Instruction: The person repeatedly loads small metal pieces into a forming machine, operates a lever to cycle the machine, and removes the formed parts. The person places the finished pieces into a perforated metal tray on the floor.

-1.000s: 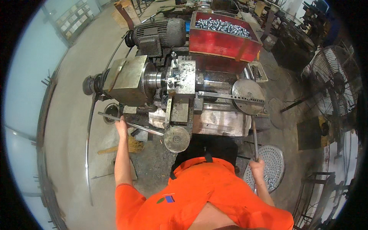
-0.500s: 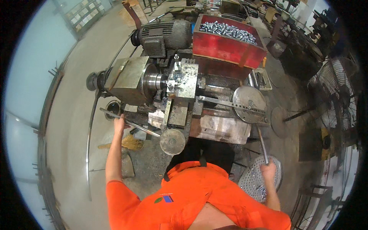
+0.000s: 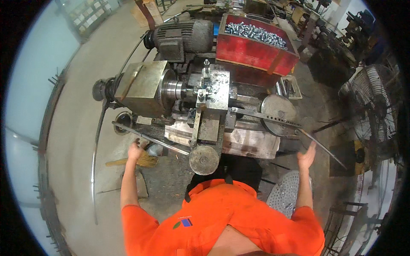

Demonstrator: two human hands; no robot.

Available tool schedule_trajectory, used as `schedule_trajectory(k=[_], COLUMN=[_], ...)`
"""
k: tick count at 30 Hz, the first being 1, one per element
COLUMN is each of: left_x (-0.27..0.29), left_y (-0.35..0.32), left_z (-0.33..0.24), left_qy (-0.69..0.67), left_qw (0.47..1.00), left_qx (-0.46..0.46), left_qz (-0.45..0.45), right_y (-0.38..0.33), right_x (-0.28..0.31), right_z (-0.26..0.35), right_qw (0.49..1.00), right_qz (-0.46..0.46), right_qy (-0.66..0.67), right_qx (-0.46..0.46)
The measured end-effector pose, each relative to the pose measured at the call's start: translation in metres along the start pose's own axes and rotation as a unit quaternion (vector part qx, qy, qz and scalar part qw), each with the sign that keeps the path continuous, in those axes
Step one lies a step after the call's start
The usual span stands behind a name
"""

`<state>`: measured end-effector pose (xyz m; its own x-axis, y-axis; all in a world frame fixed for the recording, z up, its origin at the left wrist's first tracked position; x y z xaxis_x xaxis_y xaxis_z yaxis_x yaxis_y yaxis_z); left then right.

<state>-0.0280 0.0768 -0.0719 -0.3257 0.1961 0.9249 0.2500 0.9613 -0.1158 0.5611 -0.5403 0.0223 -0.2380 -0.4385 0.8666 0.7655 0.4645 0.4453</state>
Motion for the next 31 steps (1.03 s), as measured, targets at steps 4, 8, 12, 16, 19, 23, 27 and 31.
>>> schedule_trajectory(k=[4, 8, 12, 16, 19, 23, 27, 31], left_x=[-0.047, -0.085, -0.125, -0.092, -0.099, -0.062, 0.049, 0.191], left_y=[-0.014, -0.023, -0.031, -0.018, -0.017, -0.041, -0.039, -0.082], left_z=[-0.036, -0.012, -0.016, -0.008, 0.006, -0.023, -0.001, 0.025], left_qy=[0.31, 0.191, 0.064, 0.238, 0.202, 0.129, 0.067, -0.027], left_qw=[0.937, 0.976, 0.996, 0.964, 0.974, 0.981, 0.997, 0.98], left_qx=[-0.046, 0.103, 0.061, -0.044, 0.005, -0.021, -0.002, 0.018], left_qz=[0.155, 0.009, -0.024, 0.11, 0.1, 0.144, 0.031, -0.196], right_y=[-0.067, -0.092, -0.077, -0.015, 0.052, 0.112, 0.13, 0.132], right_x=[-0.028, -0.03, -0.028, 0.012, 0.037, 0.04, 0.025, -0.032], right_z=[0.028, 0.06, 0.077, 0.13, 0.202, 0.334, 0.481, 0.56], right_qw=[0.991, 0.971, 0.97, 0.973, 0.964, 0.915, 0.83, 0.856], right_qz=[0.115, 0.203, 0.191, 0.159, 0.111, 0.117, 0.106, 0.213], right_qy=[0.064, 0.115, 0.151, 0.157, 0.172, 0.266, 0.321, 0.178], right_qx=[-0.01, -0.048, -0.018, 0.06, 0.168, 0.28, 0.444, 0.436])
Point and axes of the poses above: each hand's wrist, its own y-axis towards the middle knuckle, its own x-axis out of the back of the hand, z = x × y, the point moved 9 cm from there along y, towards the middle knuckle, and after that the axes turned 8 degrees about x, right-handed, at the moved point
